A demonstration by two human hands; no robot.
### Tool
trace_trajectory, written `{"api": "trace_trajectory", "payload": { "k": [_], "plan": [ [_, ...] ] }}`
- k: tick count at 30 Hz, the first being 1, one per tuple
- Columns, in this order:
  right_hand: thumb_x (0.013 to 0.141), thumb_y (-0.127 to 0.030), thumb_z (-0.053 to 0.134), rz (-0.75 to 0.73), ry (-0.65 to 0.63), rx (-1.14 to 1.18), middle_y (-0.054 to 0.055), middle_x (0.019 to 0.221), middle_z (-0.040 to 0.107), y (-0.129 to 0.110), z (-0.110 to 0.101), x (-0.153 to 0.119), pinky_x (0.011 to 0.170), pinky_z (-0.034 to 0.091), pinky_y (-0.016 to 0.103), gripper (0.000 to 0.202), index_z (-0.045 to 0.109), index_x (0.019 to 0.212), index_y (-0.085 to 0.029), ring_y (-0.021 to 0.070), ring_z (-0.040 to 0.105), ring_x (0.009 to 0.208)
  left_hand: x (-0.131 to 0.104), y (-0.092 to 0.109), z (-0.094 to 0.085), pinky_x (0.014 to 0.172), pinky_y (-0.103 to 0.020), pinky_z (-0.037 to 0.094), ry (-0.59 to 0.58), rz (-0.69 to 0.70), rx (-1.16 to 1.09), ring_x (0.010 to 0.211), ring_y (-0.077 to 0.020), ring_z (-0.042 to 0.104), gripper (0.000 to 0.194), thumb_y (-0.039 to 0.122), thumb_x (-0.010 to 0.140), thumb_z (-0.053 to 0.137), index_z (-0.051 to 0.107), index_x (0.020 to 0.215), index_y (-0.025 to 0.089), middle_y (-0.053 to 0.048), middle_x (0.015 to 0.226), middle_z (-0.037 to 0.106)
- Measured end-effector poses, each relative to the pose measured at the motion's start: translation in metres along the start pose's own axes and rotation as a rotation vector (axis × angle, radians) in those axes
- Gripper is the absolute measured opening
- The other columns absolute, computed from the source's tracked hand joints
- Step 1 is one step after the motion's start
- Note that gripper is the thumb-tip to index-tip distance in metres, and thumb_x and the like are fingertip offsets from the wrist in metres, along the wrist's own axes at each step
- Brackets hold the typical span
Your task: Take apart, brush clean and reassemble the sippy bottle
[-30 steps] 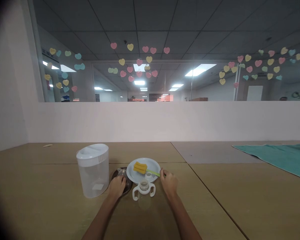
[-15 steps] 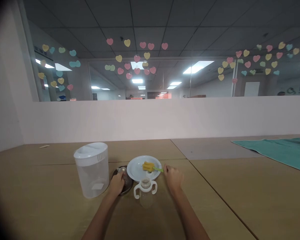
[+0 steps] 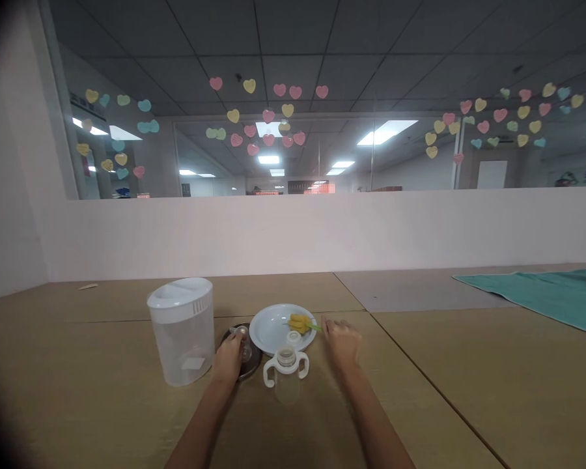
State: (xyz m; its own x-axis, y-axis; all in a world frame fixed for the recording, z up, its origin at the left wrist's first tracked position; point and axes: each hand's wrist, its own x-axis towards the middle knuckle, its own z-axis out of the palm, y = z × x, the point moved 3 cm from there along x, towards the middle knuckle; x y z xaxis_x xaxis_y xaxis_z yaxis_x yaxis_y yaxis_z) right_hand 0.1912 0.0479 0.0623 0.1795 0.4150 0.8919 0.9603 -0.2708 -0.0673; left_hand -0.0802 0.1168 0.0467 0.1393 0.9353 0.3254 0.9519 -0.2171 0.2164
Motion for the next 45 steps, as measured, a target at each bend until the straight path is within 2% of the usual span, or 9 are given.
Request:
{"api": "trace_trajectory", "payload": {
  "k": [4, 8, 12, 19, 23, 33, 37, 40, 45],
  "plan": [
    [0.088, -0.035, 0.047, -0.064, 0.071, 0.002, 0.005, 0.044, 0.058, -0.001, -0.002, 0.001, 0.049, 0.014, 0.025, 0.049, 0.062, 0.044, -0.017, 0.0092, 0.046, 0.044, -0.001, -0.001, 0.002, 0.069, -0.028, 0.045, 0.006, -0.021, 0.017, 0.084, -0.0205, 0.065, 0.033, 0.02, 0.093, 0.028, 0.058, 0.106, 0.017, -0.012, 0.093, 0.067],
    [0.087, -0.035, 0.048, -0.111, -0.067, 0.039, 0.005, 0.047, 0.06, -0.002, 0.001, 0.005, 0.049, 0.016, 0.026, 0.048, 0.063, 0.046, -0.017, 0.0086, 0.046, 0.045, -0.004, -0.001, -0.003, 0.067, -0.034, 0.045, 0.054, -0.037, 0.038, 0.077, -0.0256, 0.066, 0.036, 0.023, 0.093, 0.027, 0.061, 0.103, 0.014, -0.015, 0.082, 0.068],
    [0.088, -0.038, 0.046, -0.145, -0.171, 0.072, 0.006, 0.05, 0.063, -0.006, -0.001, 0.007, 0.049, 0.014, 0.026, 0.048, 0.065, 0.048, -0.019, 0.0087, 0.047, 0.045, -0.009, 0.006, -0.019, 0.078, -0.037, 0.043, 0.16, 0.015, 0.025, 0.089, -0.0253, 0.062, 0.037, 0.025, 0.093, 0.027, 0.062, 0.1, 0.015, -0.014, 0.088, 0.067],
    [0.087, -0.043, 0.041, -0.034, -0.372, 0.196, 0.008, 0.055, 0.066, -0.018, 0.002, 0.004, 0.047, 0.012, 0.027, 0.051, 0.066, 0.051, -0.018, 0.0092, 0.047, 0.045, -0.023, 0.044, -0.025, 0.088, -0.034, 0.038, 0.29, 0.474, -0.209, 0.094, -0.0189, 0.054, 0.03, 0.024, 0.093, 0.031, 0.061, 0.095, 0.021, -0.003, 0.096, 0.064],
    [0.086, -0.041, 0.041, 0.01, -0.397, 0.309, 0.007, 0.05, 0.063, -0.019, 0.005, 0.002, 0.046, 0.015, 0.025, 0.051, 0.064, 0.047, -0.017, 0.0088, 0.044, 0.043, -0.027, 0.054, -0.012, 0.089, -0.035, 0.037, 0.22, 0.508, -0.259, 0.099, -0.0199, 0.052, 0.029, 0.025, 0.092, 0.032, 0.055, 0.11, 0.022, -0.004, 0.103, 0.062],
    [0.084, -0.052, 0.035, 0.287, -0.205, 0.478, 0.004, 0.043, 0.054, -0.003, -0.006, 0.006, 0.043, 0.019, 0.023, 0.059, 0.059, 0.044, -0.015, 0.0099, 0.039, 0.04, -0.025, 0.048, -0.019, 0.092, -0.033, 0.039, 0.273, 0.467, -0.423, 0.106, -0.0187, 0.049, 0.024, 0.029, 0.091, 0.037, 0.052, 0.109, 0.021, -0.005, 0.112, 0.055],
    [0.082, -0.057, 0.035, 0.286, -0.23, 0.596, 0.001, 0.04, 0.046, -0.007, -0.006, 0.006, 0.043, 0.021, 0.02, 0.063, 0.054, 0.042, -0.013, 0.0079, 0.034, 0.041, -0.023, 0.046, -0.015, 0.096, -0.033, 0.038, 0.311, 0.48, -0.492, 0.109, -0.0175, 0.049, 0.023, 0.026, 0.092, 0.036, 0.049, 0.11, 0.021, -0.005, 0.114, 0.055],
    [0.083, -0.055, 0.036, 0.319, -0.206, 0.49, 0.002, 0.041, 0.049, -0.006, -0.005, 0.003, 0.042, 0.017, 0.021, 0.061, 0.056, 0.043, -0.013, 0.0076, 0.033, 0.04, -0.023, 0.045, -0.015, 0.098, -0.034, 0.037, 0.355, 0.493, -0.503, 0.111, -0.0181, 0.048, 0.023, 0.027, 0.092, 0.035, 0.047, 0.111, 0.02, -0.006, 0.116, 0.054],
    [0.086, -0.042, 0.041, 0.103, 0.019, 0.43, 0.003, 0.043, 0.055, -0.011, -0.01, -0.001, 0.046, 0.022, 0.022, 0.054, 0.059, 0.044, -0.014, 0.0073, 0.038, 0.041, -0.02, 0.038, -0.019, 0.096, -0.034, 0.037, 0.429, 0.406, -0.418, 0.11, -0.0201, 0.05, 0.025, 0.032, 0.092, 0.038, 0.049, 0.11, 0.019, -0.007, 0.114, 0.057]
  ]
}}
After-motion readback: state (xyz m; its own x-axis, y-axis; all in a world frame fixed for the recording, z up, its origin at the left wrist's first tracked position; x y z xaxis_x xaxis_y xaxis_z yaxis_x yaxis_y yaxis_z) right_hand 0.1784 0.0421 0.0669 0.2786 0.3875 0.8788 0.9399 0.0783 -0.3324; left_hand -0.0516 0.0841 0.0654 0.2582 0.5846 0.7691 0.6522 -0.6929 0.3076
